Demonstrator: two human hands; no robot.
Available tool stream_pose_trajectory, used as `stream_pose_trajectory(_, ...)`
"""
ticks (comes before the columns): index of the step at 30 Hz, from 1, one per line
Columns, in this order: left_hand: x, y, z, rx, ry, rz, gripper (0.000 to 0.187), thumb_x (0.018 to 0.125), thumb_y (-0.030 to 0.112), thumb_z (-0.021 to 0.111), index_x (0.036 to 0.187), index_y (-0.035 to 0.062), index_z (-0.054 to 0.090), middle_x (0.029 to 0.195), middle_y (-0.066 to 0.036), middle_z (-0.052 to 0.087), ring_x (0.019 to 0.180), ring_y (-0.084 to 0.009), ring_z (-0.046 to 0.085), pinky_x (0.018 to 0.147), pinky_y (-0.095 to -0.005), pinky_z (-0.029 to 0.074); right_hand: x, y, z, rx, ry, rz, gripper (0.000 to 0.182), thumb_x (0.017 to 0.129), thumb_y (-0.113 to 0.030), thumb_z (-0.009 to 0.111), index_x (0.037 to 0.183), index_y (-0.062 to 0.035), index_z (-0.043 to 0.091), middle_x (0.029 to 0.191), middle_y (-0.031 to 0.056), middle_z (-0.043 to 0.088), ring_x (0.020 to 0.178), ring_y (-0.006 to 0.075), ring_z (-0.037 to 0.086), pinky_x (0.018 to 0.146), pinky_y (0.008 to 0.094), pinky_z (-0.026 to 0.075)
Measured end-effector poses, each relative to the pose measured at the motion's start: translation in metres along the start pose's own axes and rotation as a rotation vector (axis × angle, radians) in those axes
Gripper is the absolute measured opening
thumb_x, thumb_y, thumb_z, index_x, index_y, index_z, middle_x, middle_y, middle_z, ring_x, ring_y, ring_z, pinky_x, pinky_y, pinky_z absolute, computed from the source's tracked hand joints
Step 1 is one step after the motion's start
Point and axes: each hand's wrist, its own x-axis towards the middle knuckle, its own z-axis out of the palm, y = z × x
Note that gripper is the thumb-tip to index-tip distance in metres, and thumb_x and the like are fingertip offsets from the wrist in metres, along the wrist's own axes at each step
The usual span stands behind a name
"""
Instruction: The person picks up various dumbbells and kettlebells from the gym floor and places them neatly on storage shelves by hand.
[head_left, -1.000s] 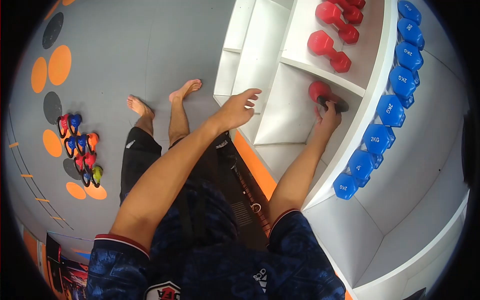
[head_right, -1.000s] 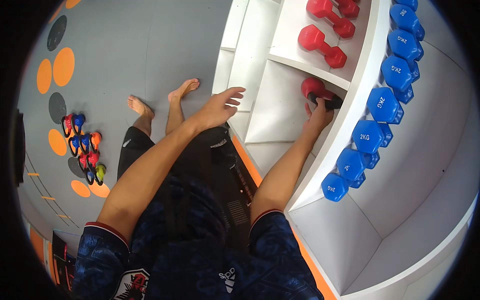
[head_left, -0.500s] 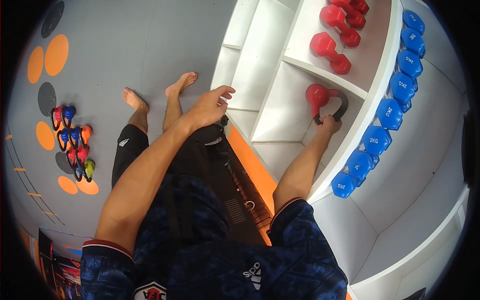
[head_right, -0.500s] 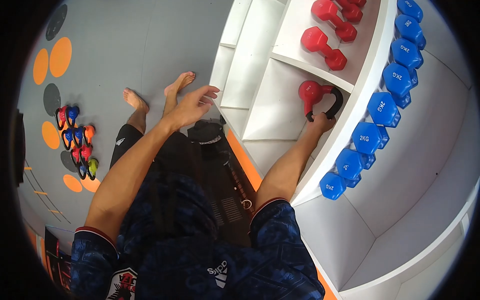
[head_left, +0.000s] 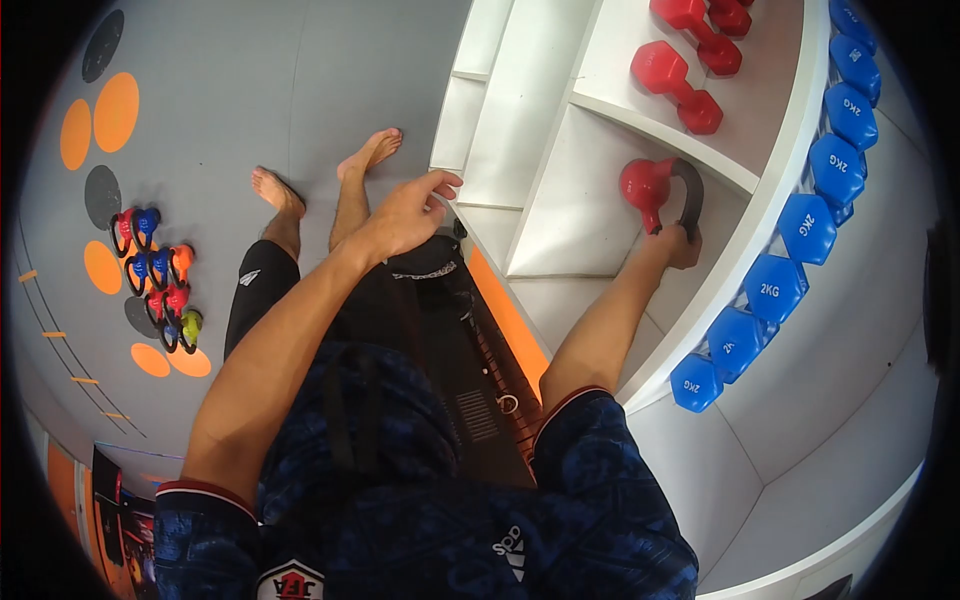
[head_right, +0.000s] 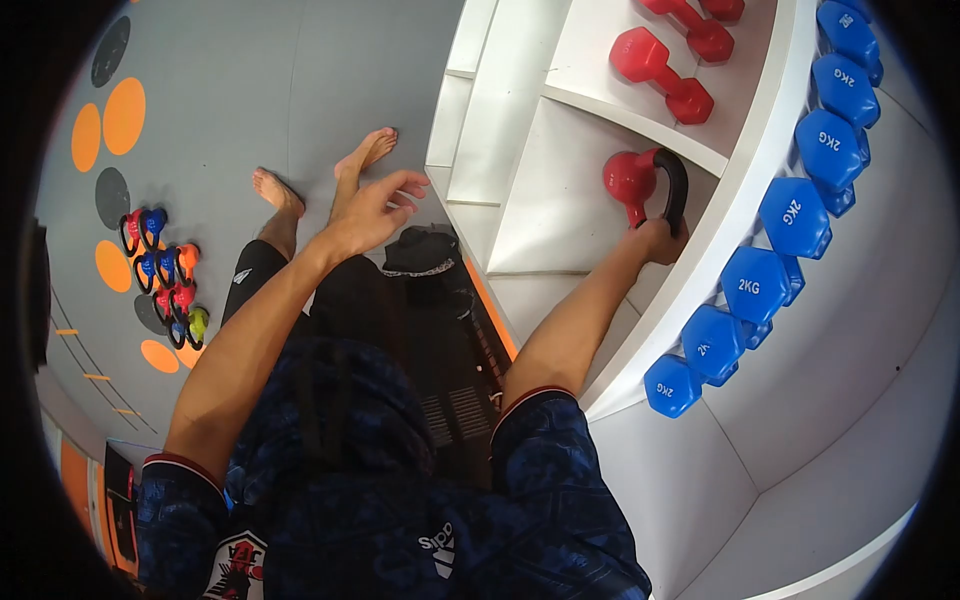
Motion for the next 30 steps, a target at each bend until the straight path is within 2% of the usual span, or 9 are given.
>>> stream_pose_trajectory(7, -0.003, 0.007, 0.005, -0.012, -0.013, -0.018, 0.039, 0.083, -0.001, 0.052, 0.122, 0.0046, 0.055, 0.109, -0.012, 0.064, 0.09, -0.0257, 0.062, 0.084, -0.0369, 0.051, -0.013, -0.017, -0.006, -0.174, 0.071, 0.047, 0.036, 0.067, 0.013, 0.052, 0.095, -0.0001, 0.071, 0.093, 0.017, 0.068, 0.084, 0.0274, 0.067, 0.065, 0.0404, 0.06)
stream_pose_trajectory(16, -0.002, 0.005, 0.004, 0.037, -0.018, -0.03, 0.041, 0.081, -0.002, 0.052, 0.121, 0.0042, 0.056, 0.108, -0.014, 0.065, 0.09, -0.0264, 0.063, 0.083, -0.0376, 0.05, -0.008, -0.011, -0.026, -0.136, -0.174, -0.064, 0.048, 0.064, 0.012, 0.056, 0.11, 0.0021, 0.066, 0.108, 0.0159, 0.064, 0.093, 0.0279, 0.066, 0.072, 0.0358, 0.059)
stream_pose_trajectory(21, -0.008, 0.004, -0.003, 0.124, 0.003, 0.011, 0.041, 0.081, -0.001, 0.051, 0.121, 0.0039, 0.056, 0.107, -0.014, 0.065, 0.089, -0.0263, 0.063, 0.083, -0.0375, 0.051, -0.012, -0.012, -0.038, -0.145, -0.273, -0.081, 0.059, 0.065, 0.005, 0.065, 0.124, -0.0004, 0.059, 0.117, 0.0167, 0.062, 0.1, 0.0296, 0.064, 0.081, 0.0339, 0.057)
stream_pose_trajectory(23, -0.01, 0.0, -0.008, 0.125, 0.021, 0.018, 0.039, 0.079, -0.003, 0.054, 0.116, 0.003, 0.059, 0.123, -0.013, 0.048, 0.097, -0.0232, 0.062, 0.085, -0.0358, 0.051, -0.023, -0.022, -0.041, -0.158, -0.279, -0.014, 0.068, 0.066, 0.001, 0.07, 0.132, -0.0023, 0.052, 0.125, 0.0182, 0.057, 0.107, 0.0301, 0.061, 0.087, 0.0356, 0.055)
stream_pose_trajectory(24, -0.01, -0.003, -0.009, 0.111, 0.034, 0.016, 0.036, 0.077, -0.005, 0.056, 0.112, 0.002, 0.062, 0.14, -0.012, 0.032, 0.104, -0.0202, 0.061, 0.088, -0.0341, 0.051, -0.034, -0.032, -0.041, -0.163, -0.268, 0.036, 0.073, 0.067, -0.002, 0.072, 0.136, -0.0035, 0.048, 0.129, 0.0189, 0.054, 0.111, 0.0303, 0.059, 0.091, 0.0368, 0.053)
stream_pose_trajectory(26, -0.013, -0.011, -0.013, 0.097, 0.039, 0.04, 0.036, 0.077, -0.005, 0.057, 0.112, 0.002, 0.063, 0.139, -0.012, 0.032, 0.105, -0.02, 0.061, 0.087, -0.0339, 0.051, -0.04, -0.034, -0.044, -0.181, -0.27, 0.015, 0.082, 0.067, -0.006, 0.074, 0.141, -0.005, 0.041, 0.137, 0.0201, 0.047, 0.118, 0.0313, 0.055, 0.096, 0.0393, 0.049)
stream_pose_trajectory(27, -0.014, -0.018, -0.016, 0.098, 0.033, 0.066, 0.039, 0.078, -0.003, 0.055, 0.116, 0.0028, 0.06, 0.121, -0.012, 0.049, 0.1, -0.0227, 0.062, 0.085, -0.0354, 0.051, -0.036, -0.023, -0.047, -0.194, -0.284, -0.055, 0.085, 0.067, -0.007, 0.075, 0.143, -0.0052, 0.038, 0.14, 0.0205, 0.043, 0.121, 0.032, 0.053, 0.098, 0.0405, 0.048)
stream_pose_trajectory(29, -0.02, -0.031, -0.024, 0.135, 0.032, 0.122, 0.042, 0.079, -0.001, 0.054, 0.121, 0.0035, 0.057, 0.108, -0.013, 0.064, 0.095, -0.025, 0.063, 0.083, -0.0361, 0.051, -0.031, -0.001, -0.054, -0.212, -0.286, -0.205, 0.085, 0.068, -0.009, 0.076, 0.143, -0.0049, 0.037, 0.142, 0.0207, 0.04, 0.123, 0.0333, 0.05, 0.101, 0.0423, 0.045)
stream_pose_trajectory(30, -0.025, -0.033, -0.031, 0.172, 0.045, 0.152, 0.043, 0.078, -0.002, 0.055, 0.121, 0.0033, 0.057, 0.112, -0.013, 0.063, 0.096, -0.0245, 0.063, 0.083, -0.0352, 0.052, -0.034, 0.005, -0.058, -0.214, -0.278, -0.288, 0.082, 0.069, -0.009, 0.076, 0.142, -0.0045, 0.039, 0.14, 0.0205, 0.041, 0.123, 0.034, 0.05, 0.101, 0.0427, 0.045)
